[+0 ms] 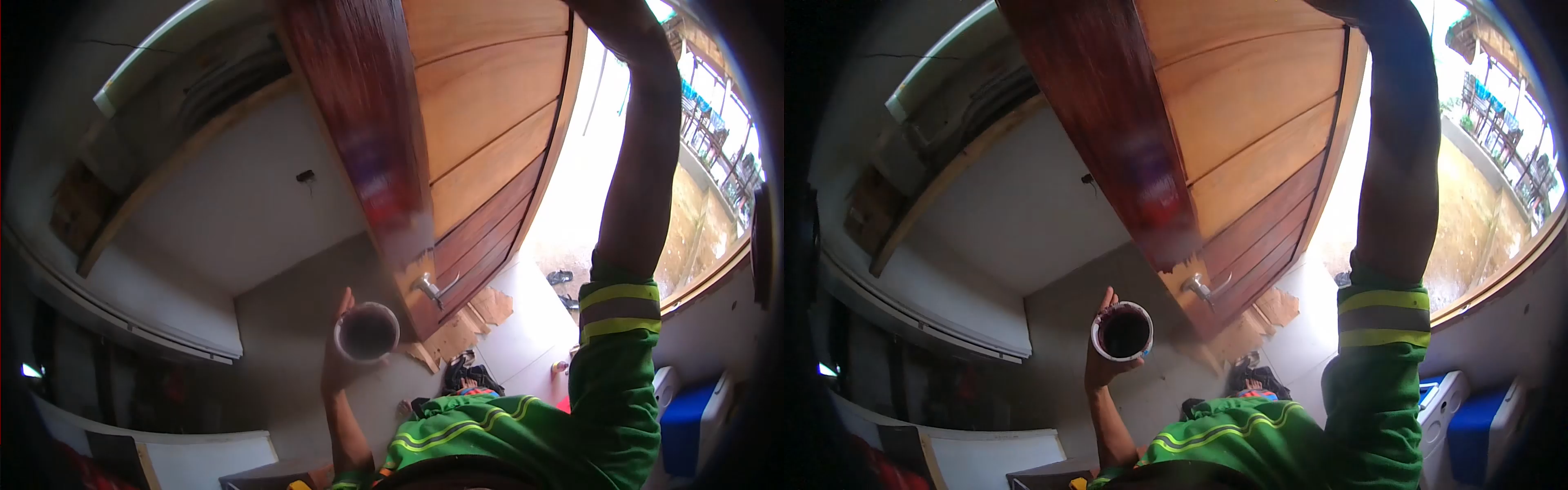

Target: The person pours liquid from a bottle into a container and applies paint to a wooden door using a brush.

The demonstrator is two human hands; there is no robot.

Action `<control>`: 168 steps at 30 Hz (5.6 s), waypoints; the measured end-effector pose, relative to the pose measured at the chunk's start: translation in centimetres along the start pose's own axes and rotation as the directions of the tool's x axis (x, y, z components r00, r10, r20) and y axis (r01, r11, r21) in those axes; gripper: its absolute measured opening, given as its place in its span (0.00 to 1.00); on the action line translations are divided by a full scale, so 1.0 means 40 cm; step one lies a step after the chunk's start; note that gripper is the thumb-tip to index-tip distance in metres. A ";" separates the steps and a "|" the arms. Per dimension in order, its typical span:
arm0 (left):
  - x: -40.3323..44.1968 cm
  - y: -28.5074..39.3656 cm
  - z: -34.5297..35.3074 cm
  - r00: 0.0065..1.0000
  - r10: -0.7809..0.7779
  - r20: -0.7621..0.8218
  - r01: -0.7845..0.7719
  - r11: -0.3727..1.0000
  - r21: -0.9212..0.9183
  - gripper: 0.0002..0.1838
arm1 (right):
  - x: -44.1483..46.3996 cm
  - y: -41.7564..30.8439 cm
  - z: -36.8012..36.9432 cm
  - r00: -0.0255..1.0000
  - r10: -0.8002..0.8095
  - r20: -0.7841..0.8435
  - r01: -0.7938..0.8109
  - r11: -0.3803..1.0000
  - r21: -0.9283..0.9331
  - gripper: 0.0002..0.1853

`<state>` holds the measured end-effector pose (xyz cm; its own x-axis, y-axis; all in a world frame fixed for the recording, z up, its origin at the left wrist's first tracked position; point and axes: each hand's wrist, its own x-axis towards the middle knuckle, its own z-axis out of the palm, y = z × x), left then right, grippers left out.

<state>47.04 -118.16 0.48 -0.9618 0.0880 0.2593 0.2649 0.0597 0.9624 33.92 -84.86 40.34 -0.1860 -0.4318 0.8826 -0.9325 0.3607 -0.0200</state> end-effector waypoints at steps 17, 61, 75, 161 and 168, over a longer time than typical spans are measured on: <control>0.007 -0.004 0.036 0.997 -0.058 0.046 0.055 0.997 0.050 0.71 | -0.971 -0.152 0.564 0.197 0.970 0.142 -0.843 0.094 0.529 0.11; -0.031 -0.096 0.086 0.994 -0.073 0.082 0.077 0.996 -0.039 0.61 | -0.626 -0.108 0.440 0.417 0.884 -0.213 -0.544 0.431 0.720 0.09; 0.027 -0.430 0.353 0.929 0.123 0.348 -0.192 0.966 0.171 0.54 | -1.076 -0.055 0.396 0.230 0.973 0.016 0.362 -0.101 0.927 0.19; 0.068 -0.916 0.116 0.654 0.718 -0.238 -0.297 0.533 0.792 0.18 | -1.604 0.061 0.742 0.748 0.377 -0.546 -0.106 0.880 0.463 0.10; 0.178 -0.801 0.089 0.755 0.644 -0.122 -0.415 0.615 0.670 0.20 | -1.179 -0.004 0.670 0.962 0.207 -0.176 -0.132 0.922 0.365 0.14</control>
<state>31.96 -115.91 -28.80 -0.5645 -0.0168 0.8252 0.6089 0.6665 0.4301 34.54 -86.73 -13.87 -0.3178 -0.1956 0.9277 -0.9479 0.0876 -0.3063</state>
